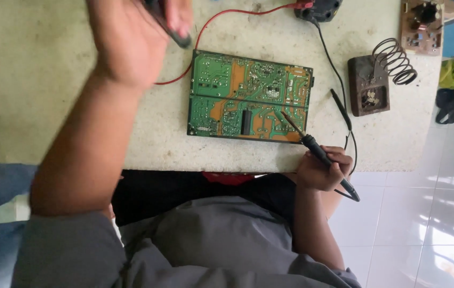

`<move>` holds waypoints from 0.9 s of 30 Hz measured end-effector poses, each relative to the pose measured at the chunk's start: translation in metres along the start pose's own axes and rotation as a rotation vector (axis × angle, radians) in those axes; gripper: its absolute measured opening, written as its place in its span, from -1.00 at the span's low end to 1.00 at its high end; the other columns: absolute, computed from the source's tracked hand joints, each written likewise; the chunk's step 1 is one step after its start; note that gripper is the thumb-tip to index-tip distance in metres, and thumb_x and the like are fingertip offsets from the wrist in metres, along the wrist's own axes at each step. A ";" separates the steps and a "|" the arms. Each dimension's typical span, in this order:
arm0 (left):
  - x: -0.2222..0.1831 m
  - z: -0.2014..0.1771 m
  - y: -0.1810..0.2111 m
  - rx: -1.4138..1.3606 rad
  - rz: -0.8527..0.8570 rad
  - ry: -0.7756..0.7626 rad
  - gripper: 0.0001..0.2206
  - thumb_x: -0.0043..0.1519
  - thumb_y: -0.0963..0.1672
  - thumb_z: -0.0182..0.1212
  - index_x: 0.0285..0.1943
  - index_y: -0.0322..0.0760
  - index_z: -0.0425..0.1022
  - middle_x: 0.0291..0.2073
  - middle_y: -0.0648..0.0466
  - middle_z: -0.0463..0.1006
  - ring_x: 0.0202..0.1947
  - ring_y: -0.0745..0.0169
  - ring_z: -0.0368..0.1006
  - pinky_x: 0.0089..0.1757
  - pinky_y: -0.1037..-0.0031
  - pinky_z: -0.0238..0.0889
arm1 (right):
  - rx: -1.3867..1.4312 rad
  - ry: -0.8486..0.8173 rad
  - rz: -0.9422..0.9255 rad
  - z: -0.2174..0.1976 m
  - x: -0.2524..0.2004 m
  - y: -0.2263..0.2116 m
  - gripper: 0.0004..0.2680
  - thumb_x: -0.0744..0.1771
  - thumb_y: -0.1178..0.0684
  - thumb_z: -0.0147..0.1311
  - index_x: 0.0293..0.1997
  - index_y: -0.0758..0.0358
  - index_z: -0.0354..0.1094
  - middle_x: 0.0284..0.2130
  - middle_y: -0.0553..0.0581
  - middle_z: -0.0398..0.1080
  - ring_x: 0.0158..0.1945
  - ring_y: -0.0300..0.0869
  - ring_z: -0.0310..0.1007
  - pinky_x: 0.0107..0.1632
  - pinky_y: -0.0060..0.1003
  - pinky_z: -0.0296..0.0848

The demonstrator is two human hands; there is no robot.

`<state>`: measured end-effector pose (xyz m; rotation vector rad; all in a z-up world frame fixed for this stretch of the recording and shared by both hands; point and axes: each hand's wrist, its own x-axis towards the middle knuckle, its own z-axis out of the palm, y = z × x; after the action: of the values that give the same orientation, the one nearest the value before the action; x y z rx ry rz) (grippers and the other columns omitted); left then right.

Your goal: Testing and desoldering components on a circuit board using a soldering iron, desoldering pump, and multimeter probes.

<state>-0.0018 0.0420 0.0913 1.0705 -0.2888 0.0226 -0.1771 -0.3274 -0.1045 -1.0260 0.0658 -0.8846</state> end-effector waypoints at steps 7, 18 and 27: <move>-0.100 0.021 -0.070 -0.099 0.019 -0.124 -0.29 0.19 0.38 -0.21 -0.59 -0.18 0.29 -0.68 0.10 0.25 -0.57 0.23 0.27 -0.41 0.56 0.08 | -0.006 0.055 -0.122 0.015 0.007 0.008 -0.86 0.25 0.03 -0.09 -0.45 0.27 0.16 -0.56 0.36 0.28 -0.76 -0.08 0.29 -0.73 -0.39 0.35; -0.174 0.015 -0.135 -0.051 -0.096 0.015 -0.20 0.18 0.43 -0.35 -0.66 -0.19 0.25 -0.68 0.11 0.17 -0.59 0.30 0.12 -0.44 0.53 -0.01 | 0.018 0.051 -0.105 0.017 0.006 0.005 -0.88 0.26 0.05 -0.08 -0.43 0.25 0.13 -0.53 0.32 0.26 -0.68 -0.11 0.25 -0.70 -0.41 0.30; -0.161 0.034 -0.107 0.012 -0.150 -0.047 -0.20 0.20 0.43 -0.31 -0.65 -0.15 0.34 -0.62 0.09 0.24 -0.56 0.29 0.10 -0.39 0.51 0.01 | 0.003 0.038 -0.076 0.009 0.006 0.005 -0.88 0.26 0.04 -0.08 -0.41 0.27 0.13 -0.51 0.34 0.27 -0.68 -0.06 0.33 -0.68 -0.37 0.40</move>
<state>-0.1478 -0.0200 -0.0251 1.1032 -0.2507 -0.1351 -0.1661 -0.3240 -0.1011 -1.0140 0.0575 -0.9734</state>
